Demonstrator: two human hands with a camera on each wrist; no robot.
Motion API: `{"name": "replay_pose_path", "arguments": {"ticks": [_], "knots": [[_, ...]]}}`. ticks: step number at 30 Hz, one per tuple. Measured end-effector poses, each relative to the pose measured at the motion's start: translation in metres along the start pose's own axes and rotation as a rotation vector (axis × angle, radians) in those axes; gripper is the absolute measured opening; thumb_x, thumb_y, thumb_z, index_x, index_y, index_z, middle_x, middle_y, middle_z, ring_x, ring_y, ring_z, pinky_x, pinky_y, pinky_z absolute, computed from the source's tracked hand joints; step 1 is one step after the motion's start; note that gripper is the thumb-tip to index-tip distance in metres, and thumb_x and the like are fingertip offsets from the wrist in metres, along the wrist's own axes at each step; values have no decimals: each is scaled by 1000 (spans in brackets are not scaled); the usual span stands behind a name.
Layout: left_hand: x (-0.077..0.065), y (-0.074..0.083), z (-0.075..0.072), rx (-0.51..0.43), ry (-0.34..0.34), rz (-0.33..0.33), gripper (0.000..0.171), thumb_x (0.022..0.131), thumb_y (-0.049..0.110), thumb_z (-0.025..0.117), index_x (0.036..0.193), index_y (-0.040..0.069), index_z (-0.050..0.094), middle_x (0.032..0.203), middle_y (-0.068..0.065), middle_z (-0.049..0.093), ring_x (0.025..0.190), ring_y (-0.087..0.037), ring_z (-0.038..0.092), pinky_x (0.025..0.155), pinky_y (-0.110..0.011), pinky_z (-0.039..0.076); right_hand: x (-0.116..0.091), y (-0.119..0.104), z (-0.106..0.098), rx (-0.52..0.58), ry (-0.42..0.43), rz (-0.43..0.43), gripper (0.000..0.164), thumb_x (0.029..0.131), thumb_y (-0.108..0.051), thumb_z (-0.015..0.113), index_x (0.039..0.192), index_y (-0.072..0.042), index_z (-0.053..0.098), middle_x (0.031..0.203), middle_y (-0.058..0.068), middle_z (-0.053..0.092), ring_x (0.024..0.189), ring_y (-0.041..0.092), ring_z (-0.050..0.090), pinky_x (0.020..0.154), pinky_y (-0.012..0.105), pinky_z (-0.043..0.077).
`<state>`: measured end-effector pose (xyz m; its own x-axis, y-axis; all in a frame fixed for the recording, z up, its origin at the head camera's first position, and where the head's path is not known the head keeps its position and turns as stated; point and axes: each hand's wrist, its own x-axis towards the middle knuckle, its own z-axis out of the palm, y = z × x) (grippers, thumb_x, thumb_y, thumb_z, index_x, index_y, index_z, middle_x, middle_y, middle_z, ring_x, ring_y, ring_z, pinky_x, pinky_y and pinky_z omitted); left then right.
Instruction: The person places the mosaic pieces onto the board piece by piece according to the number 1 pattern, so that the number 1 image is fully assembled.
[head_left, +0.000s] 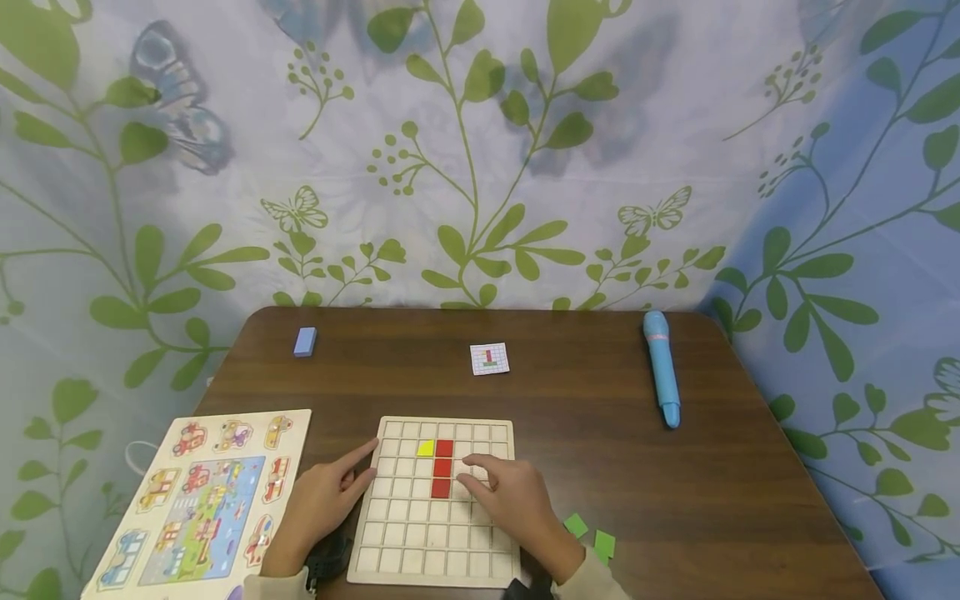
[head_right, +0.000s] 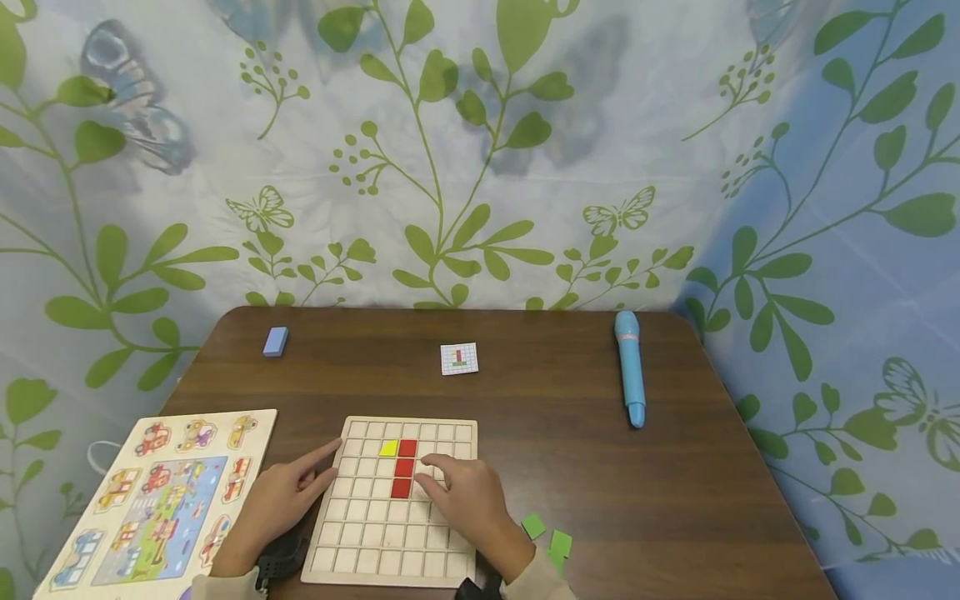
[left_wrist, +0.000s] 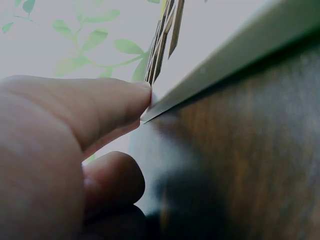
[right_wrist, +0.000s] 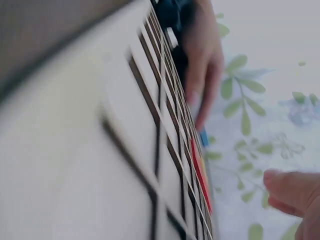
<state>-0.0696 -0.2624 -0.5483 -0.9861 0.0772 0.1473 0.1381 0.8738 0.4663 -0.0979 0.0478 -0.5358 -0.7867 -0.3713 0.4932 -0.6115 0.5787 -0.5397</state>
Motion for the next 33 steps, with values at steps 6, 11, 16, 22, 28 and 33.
{"name": "replay_pose_path", "arguments": {"ticks": [6, 11, 16, 22, 28, 33], "knots": [[-1, 1, 0, -6, 6, 1, 45, 98, 37, 72, 141, 31, 65, 53, 17, 30, 47, 0, 17, 46, -23, 20, -7, 14, -28, 27, 54, 25, 20, 83, -19, 88, 100, -13, 81, 56, -24, 21, 53, -12, 10, 45, 10, 16], [-1, 2, -1, -10, 5, 7, 45, 97, 36, 72, 141, 30, 65, 53, 18, 29, 47, 0, 17, 46, -22, 20, -26, 35, -48, 57, 76, 3, 23, 77, -12, 91, 98, -11, 81, 53, -23, 27, 51, -16, 14, 42, 9, 22], [-1, 3, -2, -13, 15, 21, 44, 97, 34, 73, 140, 27, 66, 53, 19, 28, 47, 0, 16, 46, -22, 20, -47, 45, -72, 97, 48, 147, 22, 80, -20, 90, 100, -15, 82, 54, -27, 25, 49, -15, 16, 41, 12, 23], [-1, 0, -2, -7, 10, 11, 45, 97, 33, 73, 141, 27, 66, 53, 18, 28, 48, 0, 16, 46, -22, 19, -62, 53, -94, 86, 37, 212, 22, 80, -20, 89, 100, -19, 82, 55, -25, 24, 49, -13, 16, 40, 15, 23], [0, 1, -3, -13, -3, 11, 45, 98, 34, 72, 142, 27, 65, 53, 17, 29, 48, 0, 16, 46, -23, 20, -82, 63, -100, 38, 35, 251, 24, 77, -15, 91, 98, -20, 81, 55, -27, 26, 48, -13, 20, 42, 13, 24], [0, 3, -4, -4, 2, 23, 45, 98, 33, 72, 142, 25, 65, 53, 18, 27, 48, -1, 15, 46, -23, 20, -97, 66, -103, 2, 3, 297, 25, 77, -19, 91, 100, -24, 82, 56, -26, 26, 49, -10, 21, 43, 15, 24]]}}
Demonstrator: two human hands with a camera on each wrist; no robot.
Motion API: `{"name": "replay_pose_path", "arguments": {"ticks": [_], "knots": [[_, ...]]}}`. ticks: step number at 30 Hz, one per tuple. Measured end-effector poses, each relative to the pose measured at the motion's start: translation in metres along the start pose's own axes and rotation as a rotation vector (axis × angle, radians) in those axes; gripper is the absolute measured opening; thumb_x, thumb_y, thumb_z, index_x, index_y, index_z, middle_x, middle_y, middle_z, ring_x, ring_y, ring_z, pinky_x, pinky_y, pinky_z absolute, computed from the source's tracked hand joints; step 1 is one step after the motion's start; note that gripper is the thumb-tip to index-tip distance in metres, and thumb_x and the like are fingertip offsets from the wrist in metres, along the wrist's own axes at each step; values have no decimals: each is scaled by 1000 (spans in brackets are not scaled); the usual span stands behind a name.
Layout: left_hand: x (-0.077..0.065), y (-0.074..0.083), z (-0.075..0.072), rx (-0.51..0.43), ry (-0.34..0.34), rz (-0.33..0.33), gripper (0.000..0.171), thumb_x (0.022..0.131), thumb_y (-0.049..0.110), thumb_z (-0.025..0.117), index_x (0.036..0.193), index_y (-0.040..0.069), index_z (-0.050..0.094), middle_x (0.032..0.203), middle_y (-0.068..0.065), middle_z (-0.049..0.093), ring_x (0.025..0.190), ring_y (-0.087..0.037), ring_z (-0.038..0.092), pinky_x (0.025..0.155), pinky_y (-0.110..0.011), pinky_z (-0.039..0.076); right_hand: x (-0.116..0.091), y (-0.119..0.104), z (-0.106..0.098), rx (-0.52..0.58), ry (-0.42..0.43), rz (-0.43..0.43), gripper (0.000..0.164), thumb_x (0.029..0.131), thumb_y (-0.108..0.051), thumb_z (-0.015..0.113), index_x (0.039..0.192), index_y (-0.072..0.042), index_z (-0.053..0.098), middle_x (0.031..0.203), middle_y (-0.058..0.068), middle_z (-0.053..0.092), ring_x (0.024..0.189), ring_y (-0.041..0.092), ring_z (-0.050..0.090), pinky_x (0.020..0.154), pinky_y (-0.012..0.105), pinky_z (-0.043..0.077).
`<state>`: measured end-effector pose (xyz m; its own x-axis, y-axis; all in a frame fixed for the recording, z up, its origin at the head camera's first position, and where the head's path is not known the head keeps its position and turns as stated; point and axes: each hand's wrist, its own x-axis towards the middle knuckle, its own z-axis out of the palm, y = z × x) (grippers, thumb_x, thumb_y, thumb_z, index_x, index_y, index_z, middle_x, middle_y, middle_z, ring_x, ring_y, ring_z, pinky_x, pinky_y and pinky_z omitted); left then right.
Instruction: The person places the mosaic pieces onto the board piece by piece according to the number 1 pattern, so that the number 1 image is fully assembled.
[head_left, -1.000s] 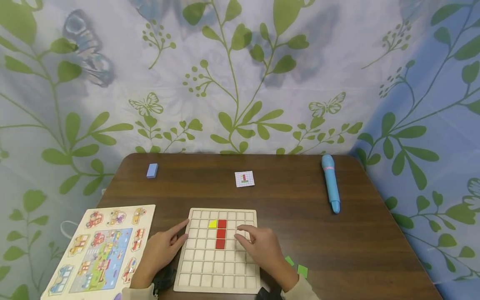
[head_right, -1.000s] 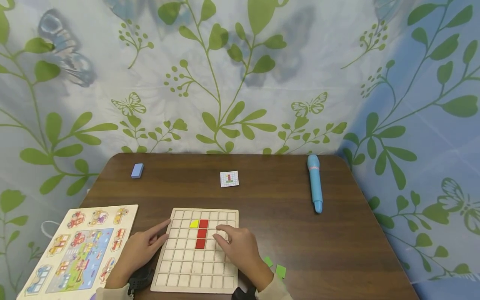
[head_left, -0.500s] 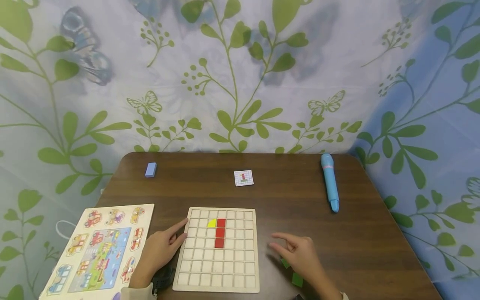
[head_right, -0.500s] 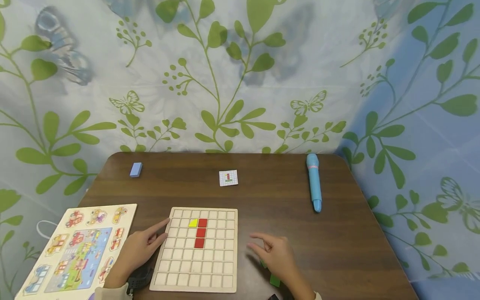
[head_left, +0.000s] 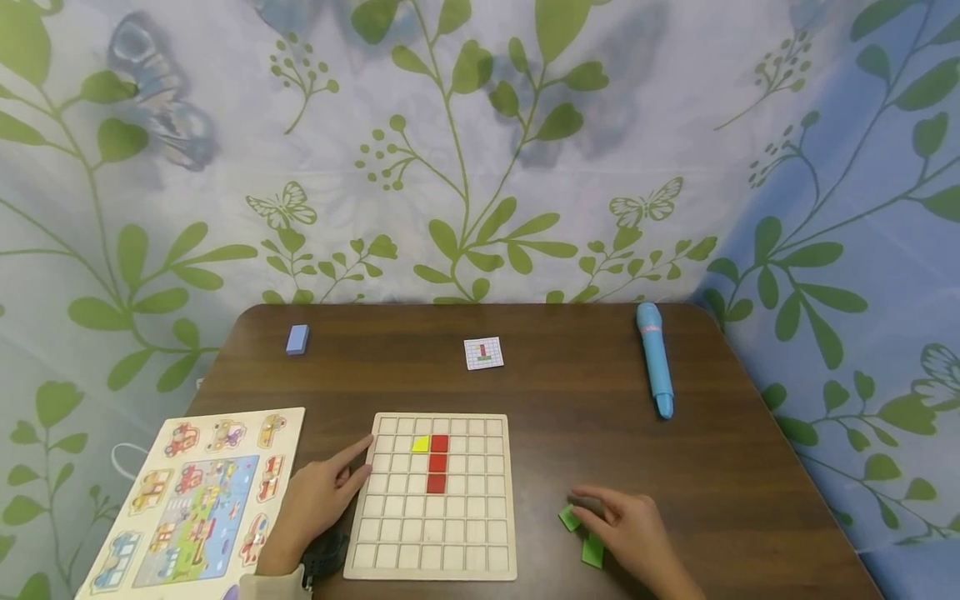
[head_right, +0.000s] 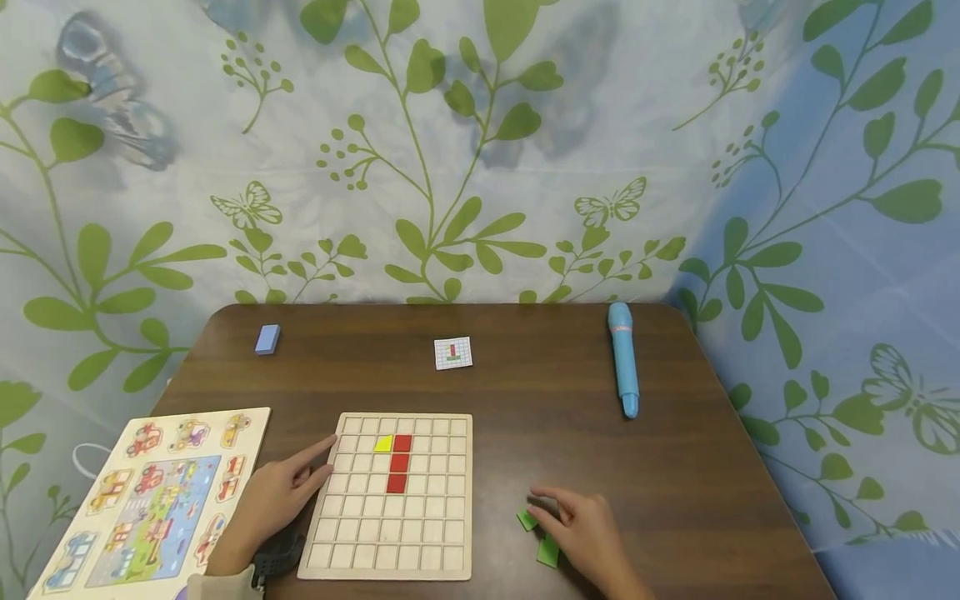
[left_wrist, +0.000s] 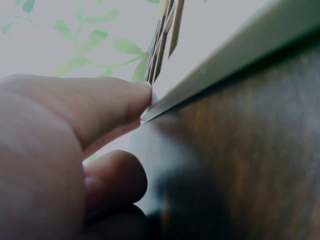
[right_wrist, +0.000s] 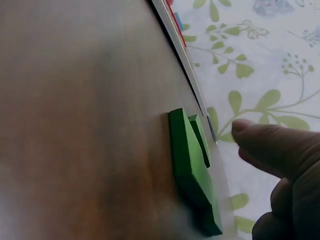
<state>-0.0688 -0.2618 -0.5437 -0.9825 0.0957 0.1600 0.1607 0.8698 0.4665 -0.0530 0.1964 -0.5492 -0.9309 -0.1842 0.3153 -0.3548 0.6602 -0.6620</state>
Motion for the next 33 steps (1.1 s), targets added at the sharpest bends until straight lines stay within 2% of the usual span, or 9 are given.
{"name": "replay_pose_path", "arguments": {"ticks": [11, 16, 22, 26, 33], "knots": [[0, 0, -1, -1, 34, 33, 45, 97, 32, 73, 140, 24, 66, 53, 19, 25, 48, 1, 13, 45, -22, 18, -26, 11, -14, -63, -1, 169, 24, 78, -25, 91, 99, -30, 80, 52, -22, 26, 47, -5, 21, 45, 19, 27], [-1, -2, -1, 8, 63, 60, 45, 96, 29, 75, 139, 22, 67, 52, 19, 22, 48, 1, 11, 45, -21, 17, -30, 11, -23, -89, -92, 259, 22, 80, -31, 89, 99, -30, 79, 53, -18, 27, 48, -2, 23, 48, 20, 26], [0, -2, -1, -11, 19, 32, 45, 97, 32, 73, 141, 24, 65, 52, 19, 24, 48, 0, 13, 45, -22, 18, -33, 8, -33, -98, -183, 364, 26, 78, -31, 90, 102, -26, 80, 55, -14, 31, 49, 1, 27, 50, 21, 28], [-1, -1, -1, -15, 13, 18, 45, 98, 32, 72, 141, 24, 65, 51, 18, 25, 47, -1, 13, 45, -22, 18, -33, 8, -34, -81, -195, 356, 27, 78, -29, 90, 103, -24, 80, 56, -14, 32, 50, 1, 29, 50, 20, 29], [-1, -1, 0, -12, 25, 23, 45, 97, 32, 73, 141, 25, 65, 52, 19, 25, 47, 0, 13, 45, -22, 18, -36, 11, -34, -65, -196, 263, 26, 77, -27, 90, 102, -22, 80, 56, -19, 28, 50, -3, 26, 49, 19, 27]]}}
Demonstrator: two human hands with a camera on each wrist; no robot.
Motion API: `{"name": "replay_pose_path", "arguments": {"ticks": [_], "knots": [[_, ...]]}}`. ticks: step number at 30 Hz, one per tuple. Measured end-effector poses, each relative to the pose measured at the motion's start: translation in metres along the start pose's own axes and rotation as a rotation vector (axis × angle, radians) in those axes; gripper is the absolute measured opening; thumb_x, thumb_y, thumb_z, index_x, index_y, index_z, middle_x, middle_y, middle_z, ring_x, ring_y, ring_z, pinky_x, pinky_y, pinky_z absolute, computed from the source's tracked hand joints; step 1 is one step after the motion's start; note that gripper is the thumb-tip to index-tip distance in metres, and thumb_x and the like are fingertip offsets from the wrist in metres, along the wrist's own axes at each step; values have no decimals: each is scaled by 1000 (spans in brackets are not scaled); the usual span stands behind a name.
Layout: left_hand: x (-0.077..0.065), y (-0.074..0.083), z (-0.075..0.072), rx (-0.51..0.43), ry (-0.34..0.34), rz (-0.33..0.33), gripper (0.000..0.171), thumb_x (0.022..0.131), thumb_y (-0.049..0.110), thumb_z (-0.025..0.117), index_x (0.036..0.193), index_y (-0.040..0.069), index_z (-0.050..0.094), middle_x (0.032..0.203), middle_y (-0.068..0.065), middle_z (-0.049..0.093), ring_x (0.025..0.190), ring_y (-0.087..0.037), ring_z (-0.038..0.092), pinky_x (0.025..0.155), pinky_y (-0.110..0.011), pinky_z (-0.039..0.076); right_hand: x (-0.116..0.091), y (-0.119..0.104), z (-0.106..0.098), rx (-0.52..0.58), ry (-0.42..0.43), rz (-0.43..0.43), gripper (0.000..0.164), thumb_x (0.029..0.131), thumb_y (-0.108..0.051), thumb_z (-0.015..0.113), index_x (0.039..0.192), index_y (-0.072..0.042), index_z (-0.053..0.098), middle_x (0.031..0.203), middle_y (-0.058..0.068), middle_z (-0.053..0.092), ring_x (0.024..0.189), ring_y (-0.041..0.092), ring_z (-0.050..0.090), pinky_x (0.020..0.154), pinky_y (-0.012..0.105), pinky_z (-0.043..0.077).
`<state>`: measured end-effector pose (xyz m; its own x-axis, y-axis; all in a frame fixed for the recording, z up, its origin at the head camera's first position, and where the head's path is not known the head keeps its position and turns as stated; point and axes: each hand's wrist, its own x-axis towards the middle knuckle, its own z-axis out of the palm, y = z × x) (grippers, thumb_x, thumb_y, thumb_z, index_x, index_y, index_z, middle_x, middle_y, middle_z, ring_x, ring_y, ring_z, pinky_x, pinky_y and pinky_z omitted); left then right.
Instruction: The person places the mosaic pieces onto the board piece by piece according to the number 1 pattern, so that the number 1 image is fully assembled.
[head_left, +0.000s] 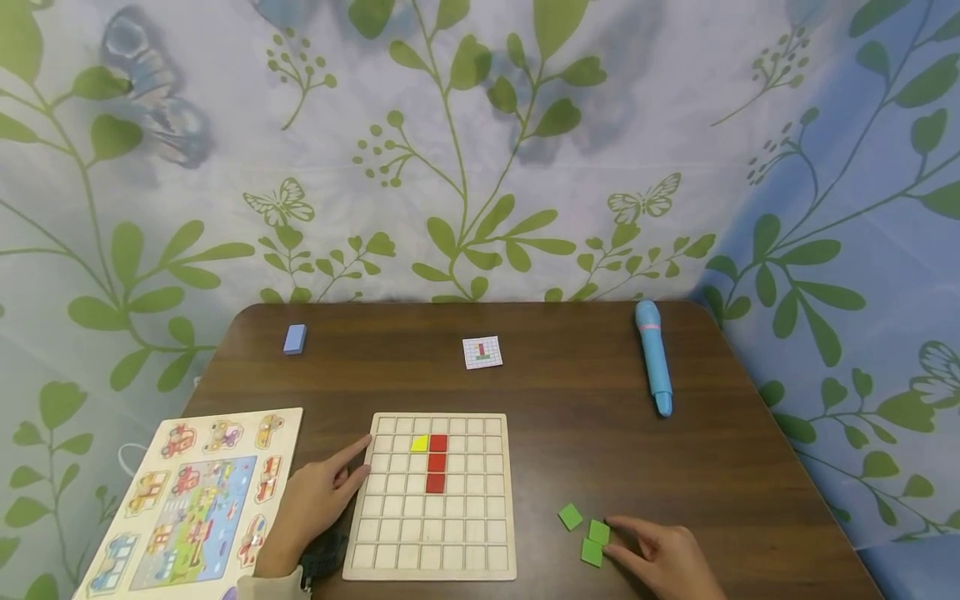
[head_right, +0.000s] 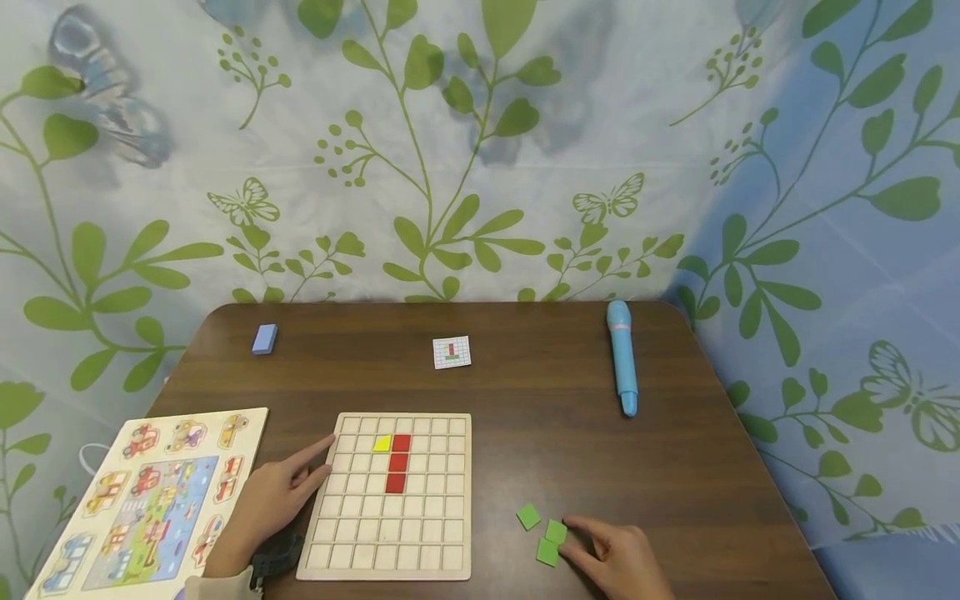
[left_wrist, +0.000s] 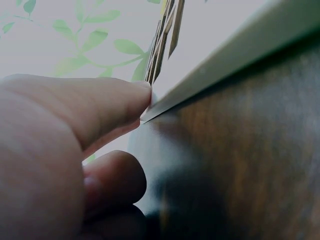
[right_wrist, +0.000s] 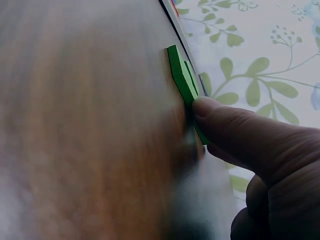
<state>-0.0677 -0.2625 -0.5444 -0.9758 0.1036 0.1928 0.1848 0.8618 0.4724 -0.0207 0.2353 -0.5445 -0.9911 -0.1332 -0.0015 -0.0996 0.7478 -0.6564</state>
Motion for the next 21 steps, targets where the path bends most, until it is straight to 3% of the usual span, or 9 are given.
{"name": "replay_pose_path", "arguments": {"ticks": [6, 13, 21], "knots": [[0, 0, 0, -3, 15, 21, 45, 97, 30, 74, 140, 23, 66, 52, 19, 25, 47, 0, 13, 45, -22, 18, -2, 2, 2, -1, 11, -51, 25, 78, -26, 89, 101, -21, 80, 57, -20, 27, 50, -4, 24, 48, 18, 27], [0, -2, 1, 4, 26, 26, 44, 96, 30, 74, 140, 24, 67, 52, 20, 24, 48, 1, 13, 45, -22, 18, -2, 3, 7, -10, 93, -95, 24, 74, -17, 92, 95, -21, 81, 56, -23, 25, 50, -6, 22, 47, 18, 26], [0, 0, 0, 5, -2, -5, 45, 97, 32, 73, 140, 24, 66, 52, 18, 26, 47, 0, 15, 46, -22, 19, 0, -1, 6, -33, 92, -46, 23, 75, -18, 91, 95, -21, 81, 55, -22, 25, 48, -5, 23, 47, 19, 26]]}}
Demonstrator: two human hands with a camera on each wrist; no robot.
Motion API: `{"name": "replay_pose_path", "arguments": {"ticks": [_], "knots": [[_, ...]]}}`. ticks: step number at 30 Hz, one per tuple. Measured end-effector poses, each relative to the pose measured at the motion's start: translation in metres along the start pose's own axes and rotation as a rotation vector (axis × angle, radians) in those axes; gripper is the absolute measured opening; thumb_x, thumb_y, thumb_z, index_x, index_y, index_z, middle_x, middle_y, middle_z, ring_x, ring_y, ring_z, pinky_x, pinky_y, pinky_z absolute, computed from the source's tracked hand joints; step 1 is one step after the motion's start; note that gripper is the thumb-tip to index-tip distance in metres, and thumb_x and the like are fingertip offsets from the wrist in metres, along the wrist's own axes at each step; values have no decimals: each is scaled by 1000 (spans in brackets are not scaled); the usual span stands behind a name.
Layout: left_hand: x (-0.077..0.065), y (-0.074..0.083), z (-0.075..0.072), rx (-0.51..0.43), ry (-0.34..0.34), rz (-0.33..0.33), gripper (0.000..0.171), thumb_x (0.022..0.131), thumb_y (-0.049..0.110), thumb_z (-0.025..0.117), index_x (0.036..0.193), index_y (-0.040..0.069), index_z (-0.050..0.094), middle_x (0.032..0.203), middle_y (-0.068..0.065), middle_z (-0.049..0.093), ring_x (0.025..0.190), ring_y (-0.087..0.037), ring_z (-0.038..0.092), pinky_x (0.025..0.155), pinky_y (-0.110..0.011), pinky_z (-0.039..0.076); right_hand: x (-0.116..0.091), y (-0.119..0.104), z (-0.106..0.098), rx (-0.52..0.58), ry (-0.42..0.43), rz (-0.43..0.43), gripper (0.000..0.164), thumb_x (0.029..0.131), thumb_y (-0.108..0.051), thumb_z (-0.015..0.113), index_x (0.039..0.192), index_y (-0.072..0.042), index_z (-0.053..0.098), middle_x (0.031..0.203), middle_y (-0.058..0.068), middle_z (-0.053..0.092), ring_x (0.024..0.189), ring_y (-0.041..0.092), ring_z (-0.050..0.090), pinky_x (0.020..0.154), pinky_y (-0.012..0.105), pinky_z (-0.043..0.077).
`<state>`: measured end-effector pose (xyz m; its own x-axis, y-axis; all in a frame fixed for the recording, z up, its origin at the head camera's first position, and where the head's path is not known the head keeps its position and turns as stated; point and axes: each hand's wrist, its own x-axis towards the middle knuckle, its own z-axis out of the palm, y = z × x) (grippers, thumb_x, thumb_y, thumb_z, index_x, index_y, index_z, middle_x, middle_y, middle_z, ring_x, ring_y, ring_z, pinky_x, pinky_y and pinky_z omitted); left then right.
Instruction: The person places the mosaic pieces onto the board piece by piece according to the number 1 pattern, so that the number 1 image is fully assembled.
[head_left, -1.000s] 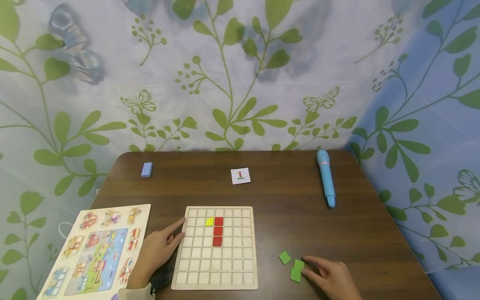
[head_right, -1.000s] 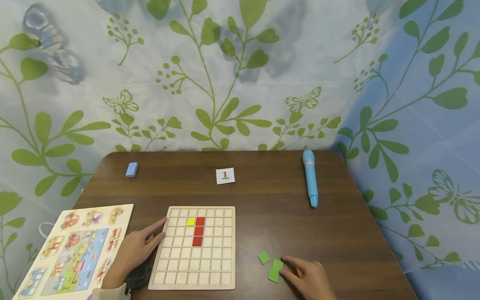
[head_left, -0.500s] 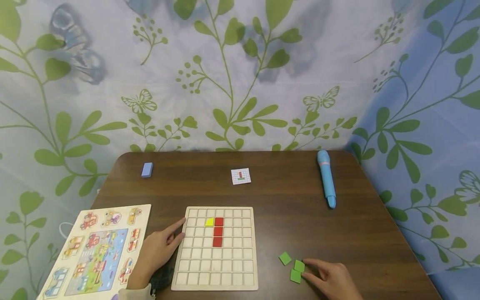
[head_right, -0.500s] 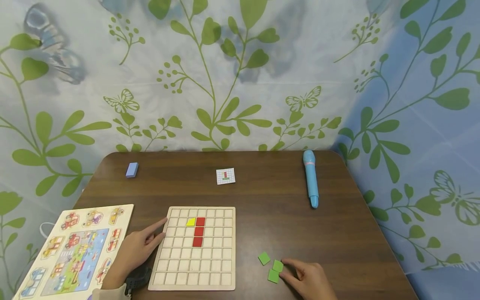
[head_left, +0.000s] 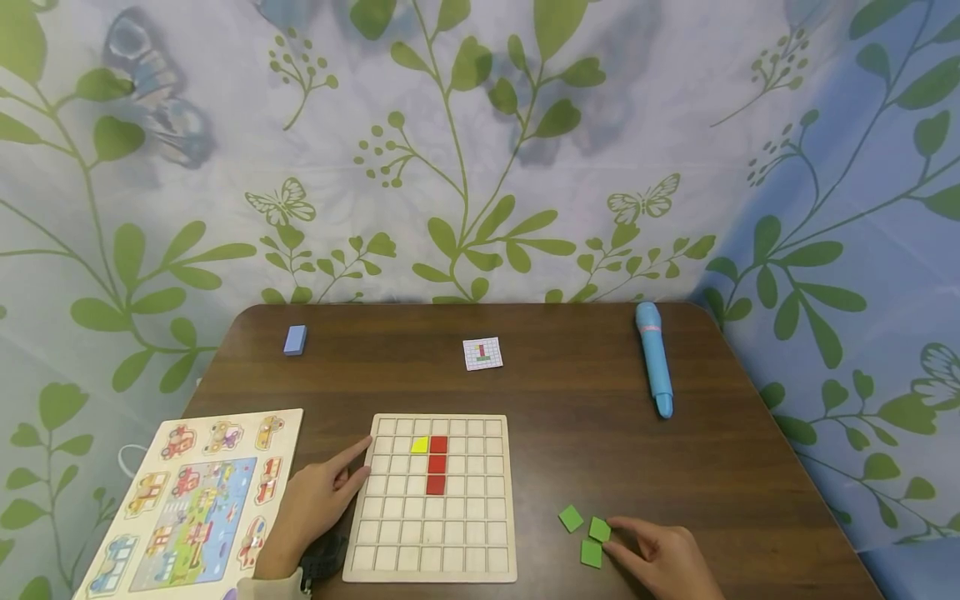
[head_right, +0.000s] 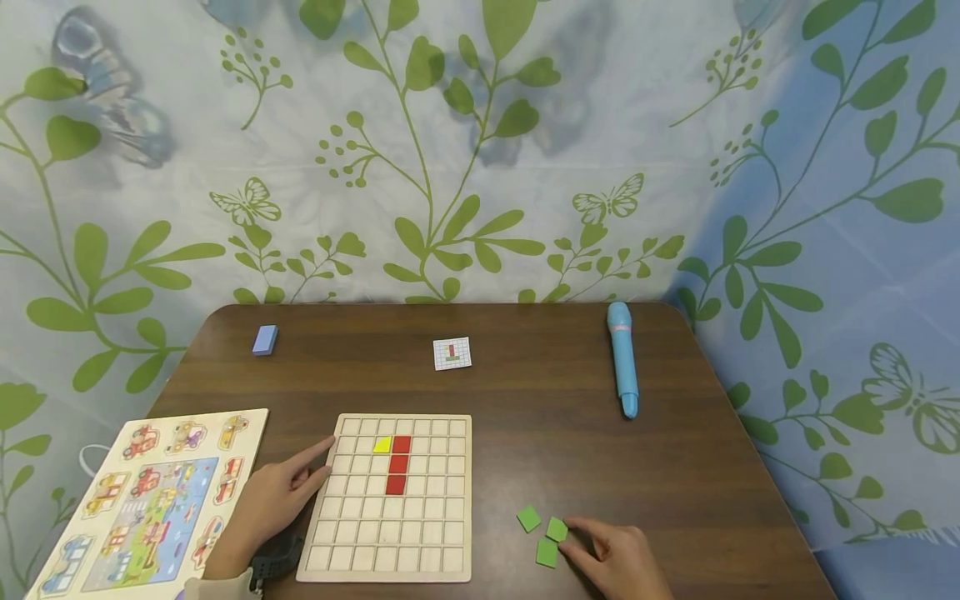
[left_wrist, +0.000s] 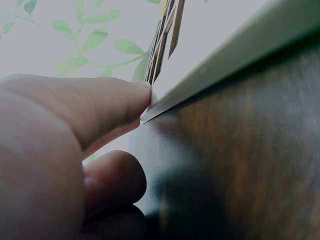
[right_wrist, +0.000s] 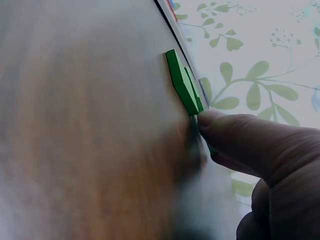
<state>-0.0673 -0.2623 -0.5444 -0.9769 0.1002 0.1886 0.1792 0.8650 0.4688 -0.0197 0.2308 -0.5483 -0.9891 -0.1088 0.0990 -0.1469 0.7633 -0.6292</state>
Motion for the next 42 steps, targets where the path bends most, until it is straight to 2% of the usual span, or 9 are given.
{"name": "replay_pose_path", "arguments": {"ticks": [5, 11, 17, 19, 25, 31, 36, 42], "knots": [[0, 1, -1, 0, 1, -6, 45, 97, 31, 74, 140, 24, 66, 53, 18, 27, 48, 0, 16, 46, -23, 20, 5, -3, -1, -48, 26, -38, 21, 77, -21, 91, 95, -21, 81, 55, -23, 23, 49, -5, 20, 46, 18, 24], [0, 0, 0, 2, 15, 7, 45, 96, 31, 75, 140, 25, 67, 53, 19, 26, 48, 0, 14, 46, -22, 18, 13, -12, 3, -50, 47, -100, 23, 80, -28, 89, 101, -28, 80, 55, -24, 21, 50, -5, 17, 46, 18, 23], [0, 1, 1, -10, 20, 11, 45, 96, 30, 75, 140, 24, 67, 53, 19, 26, 48, 1, 14, 46, -22, 18, 20, -27, 14, -58, 3, -131, 23, 82, -33, 87, 104, -29, 80, 53, -24, 19, 48, -5, 15, 45, 19, 22], [0, 1, 2, -12, 19, 8, 45, 96, 30, 75, 140, 24, 67, 53, 18, 27, 47, 0, 14, 46, -22, 19, 23, -32, 18, -60, -2, -164, 24, 82, -32, 87, 104, -26, 81, 53, -26, 18, 48, -7, 15, 45, 18, 21], [0, -1, 2, -5, 7, 6, 45, 96, 31, 74, 140, 25, 66, 53, 19, 27, 47, 0, 15, 46, -22, 19, 32, -43, 29, -46, 66, -342, 28, 77, -25, 92, 104, -23, 81, 58, -32, 14, 53, -15, 9, 46, 10, 18], [0, -2, 2, -5, -7, -5, 45, 97, 32, 74, 141, 25, 66, 53, 18, 28, 47, -1, 16, 46, -23, 19, 43, -59, 33, -47, 59, -419, 26, 81, -29, 89, 105, -24, 81, 57, -32, 15, 52, -18, 10, 44, 10, 21], [0, -2, 3, 3, -23, -20, 45, 98, 35, 72, 142, 26, 65, 53, 17, 30, 47, -1, 18, 47, -23, 21, 51, -66, 38, 10, 92, -535, 31, 79, -22, 90, 108, -21, 80, 57, -29, 21, 54, -18, 12, 45, 7, 21], [-1, -3, 1, 1, -9, -15, 45, 97, 34, 73, 141, 27, 65, 53, 18, 29, 47, -1, 17, 46, -23, 20, 55, -75, 44, 26, 69, -539, 29, 83, -26, 88, 110, -23, 79, 58, -29, 21, 54, -18, 12, 46, 7, 21]]}}
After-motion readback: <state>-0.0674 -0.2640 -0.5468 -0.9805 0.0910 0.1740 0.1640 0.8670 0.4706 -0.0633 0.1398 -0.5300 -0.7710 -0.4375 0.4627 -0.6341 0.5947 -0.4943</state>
